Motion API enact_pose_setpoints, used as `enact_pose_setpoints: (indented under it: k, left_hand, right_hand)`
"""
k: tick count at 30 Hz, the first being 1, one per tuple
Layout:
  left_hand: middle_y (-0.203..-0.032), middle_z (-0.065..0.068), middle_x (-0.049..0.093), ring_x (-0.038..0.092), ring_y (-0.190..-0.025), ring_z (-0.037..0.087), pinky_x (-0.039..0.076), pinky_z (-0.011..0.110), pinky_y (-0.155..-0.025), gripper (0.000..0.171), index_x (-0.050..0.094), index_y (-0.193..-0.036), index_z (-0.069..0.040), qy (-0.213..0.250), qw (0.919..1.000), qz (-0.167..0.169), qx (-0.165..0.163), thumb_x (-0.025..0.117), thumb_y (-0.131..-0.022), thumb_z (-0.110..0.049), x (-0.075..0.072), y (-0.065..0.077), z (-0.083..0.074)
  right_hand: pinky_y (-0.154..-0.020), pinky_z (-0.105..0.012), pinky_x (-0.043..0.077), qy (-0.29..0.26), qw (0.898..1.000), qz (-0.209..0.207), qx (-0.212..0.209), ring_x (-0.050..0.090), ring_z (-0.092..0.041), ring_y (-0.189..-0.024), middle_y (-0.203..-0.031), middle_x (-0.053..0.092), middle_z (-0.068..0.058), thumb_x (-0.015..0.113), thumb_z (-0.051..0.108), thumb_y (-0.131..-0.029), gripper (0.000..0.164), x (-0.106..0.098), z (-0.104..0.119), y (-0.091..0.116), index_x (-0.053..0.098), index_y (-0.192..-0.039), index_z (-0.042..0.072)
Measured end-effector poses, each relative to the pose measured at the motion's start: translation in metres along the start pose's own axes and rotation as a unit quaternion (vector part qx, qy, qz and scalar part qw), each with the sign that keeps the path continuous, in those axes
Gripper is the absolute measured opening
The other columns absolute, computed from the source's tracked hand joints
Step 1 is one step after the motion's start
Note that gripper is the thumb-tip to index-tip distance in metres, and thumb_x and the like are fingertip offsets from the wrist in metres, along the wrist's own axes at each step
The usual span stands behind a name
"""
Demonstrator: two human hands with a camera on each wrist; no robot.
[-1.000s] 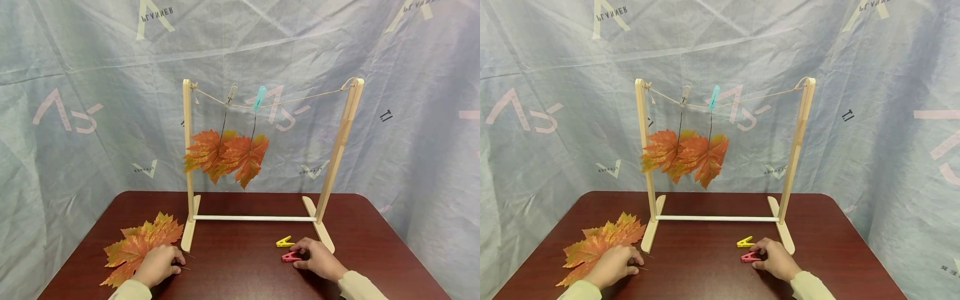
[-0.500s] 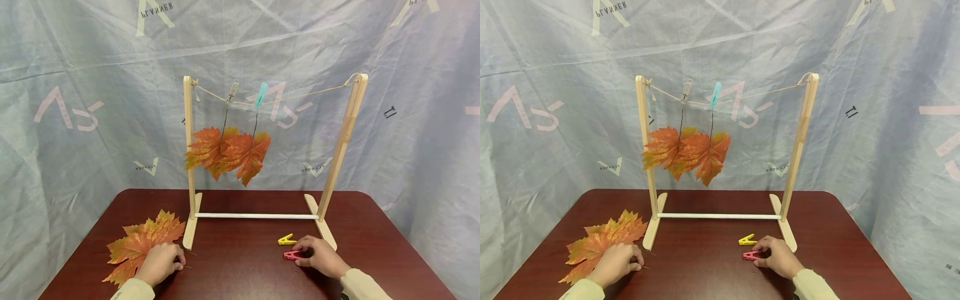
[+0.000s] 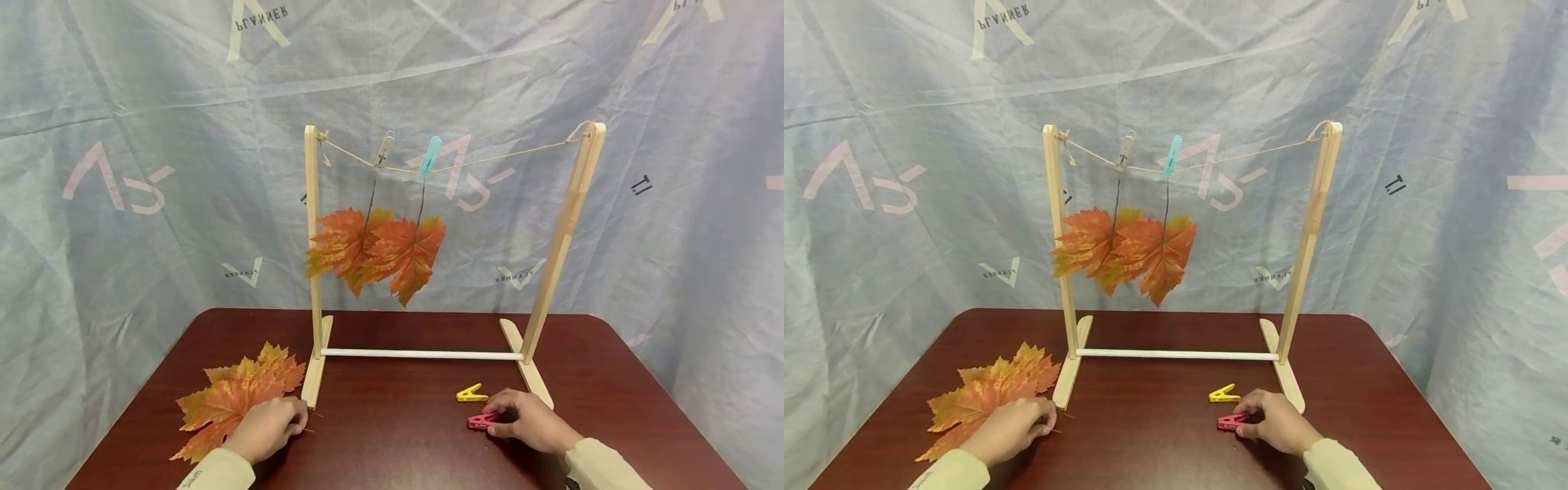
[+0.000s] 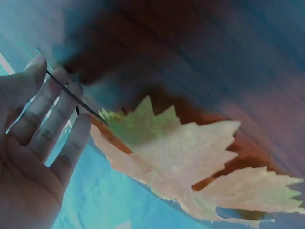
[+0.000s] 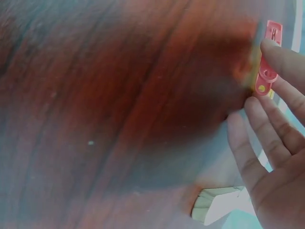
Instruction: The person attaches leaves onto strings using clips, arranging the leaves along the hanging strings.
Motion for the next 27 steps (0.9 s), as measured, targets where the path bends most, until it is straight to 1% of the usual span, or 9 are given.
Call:
enact_pose_setpoints:
  k: [3, 5, 9, 11, 15, 19, 23, 27]
  left_hand:
    - [-0.068, -0.014, 0.046, 0.041, -0.059, 0.006, 0.039, 0.028, -0.054, 0.033, 0.053, -0.076, -0.021, -0.006, 0.9999, -0.004, 0.007, 0.076, -0.089, -0.001, -0.005, 0.0, 0.002]
    - [-0.067, -0.015, 0.045, 0.04, -0.058, 0.004, 0.038, 0.027, -0.055, 0.033, 0.052, -0.077, -0.021, -0.023, 0.9993, -0.015, 0.027, 0.076, -0.089, -0.003, -0.008, 0.0, 0.0]
    - [-0.066, -0.017, 0.045, 0.039, -0.058, 0.001, 0.039, 0.026, -0.058, 0.033, 0.051, -0.078, -0.022, -0.048, 0.9954, -0.045, 0.069, 0.078, -0.088, -0.005, -0.016, -0.002, -0.003]
    - [-0.067, -0.018, 0.048, 0.042, -0.06, 0.001, 0.04, 0.026, -0.058, 0.032, 0.052, -0.08, -0.021, -0.049, 0.9939, -0.055, 0.082, 0.079, -0.087, -0.005, -0.019, -0.003, -0.005]
    - [-0.071, -0.016, 0.057, 0.052, -0.064, 0.002, 0.046, 0.028, -0.059, 0.028, 0.058, -0.082, -0.02, -0.033, 0.9931, -0.063, 0.094, 0.079, -0.086, -0.003, -0.026, -0.006, -0.009]
    - [-0.074, -0.014, 0.063, 0.059, -0.068, 0.004, 0.05, 0.029, -0.061, 0.024, 0.063, -0.081, -0.02, -0.029, 0.993, -0.059, 0.098, 0.08, -0.085, -0.003, -0.031, -0.009, -0.011]
    - [-0.075, -0.014, 0.067, 0.062, -0.069, 0.004, 0.052, 0.029, -0.061, 0.019, 0.069, -0.081, -0.02, -0.02, 0.9935, -0.041, 0.104, 0.081, -0.084, -0.007, -0.033, -0.013, -0.012]
    - [-0.076, -0.014, 0.069, 0.063, -0.068, 0.002, 0.052, 0.028, -0.061, 0.014, 0.073, -0.081, -0.02, -0.012, 0.9933, -0.022, 0.112, 0.082, -0.084, -0.01, -0.034, -0.017, -0.013]
  right_hand:
    - [-0.073, -0.028, 0.049, -0.02, 1.0, 0.016, 0.002, 0.06, -0.006, -0.084, -0.096, 0.066, 0.005, 0.083, 0.022, -0.086, 0.019, 0.001, 0.001, -0.002, 0.075, -0.101, 0.014]
    - [-0.07, -0.027, 0.048, -0.028, 0.999, 0.025, 0.003, 0.059, -0.004, -0.081, -0.093, 0.066, 0.006, 0.081, 0.021, -0.088, 0.018, 0.0, 0.002, -0.002, 0.074, -0.102, 0.012]
    - [-0.066, -0.026, 0.047, -0.036, 0.999, 0.033, 0.002, 0.06, -0.004, -0.078, -0.093, 0.067, 0.005, 0.078, 0.022, -0.091, 0.02, -0.001, 0.006, -0.003, 0.073, -0.105, 0.009]
    - [-0.064, -0.026, 0.046, -0.037, 0.999, 0.031, 0.0, 0.059, -0.004, -0.076, -0.092, 0.067, 0.005, 0.077, 0.022, -0.092, 0.021, -0.003, 0.01, -0.003, 0.072, -0.105, 0.008]
    - [-0.064, -0.025, 0.046, -0.041, 0.999, 0.014, -0.01, 0.059, -0.004, -0.075, -0.09, 0.067, 0.005, 0.078, 0.021, -0.091, 0.022, -0.007, 0.018, -0.004, 0.072, -0.106, 0.006]
    - [-0.066, -0.025, 0.049, -0.052, 0.999, -0.005, -0.015, 0.063, -0.005, -0.076, -0.089, 0.069, 0.006, 0.081, 0.019, -0.088, 0.023, -0.012, 0.024, -0.005, 0.071, -0.105, 0.006]
    - [-0.069, -0.026, 0.051, -0.059, 0.998, -0.02, -0.012, 0.066, -0.008, -0.081, -0.089, 0.07, 0.005, 0.082, 0.018, -0.088, 0.021, -0.018, 0.026, -0.006, 0.068, -0.101, 0.008]
    - [-0.072, -0.028, 0.05, -0.052, 0.998, -0.032, -0.01, 0.065, -0.009, -0.086, -0.094, 0.069, 0.005, 0.08, 0.02, -0.089, 0.021, -0.023, 0.026, -0.005, 0.066, -0.102, 0.012]
Point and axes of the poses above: each hand's wrist, its own y-axis away from the middle knuckle, its own x-axis out of the palm, z = x × y, the point moved 8 cm from there along -y, towards the middle knuckle
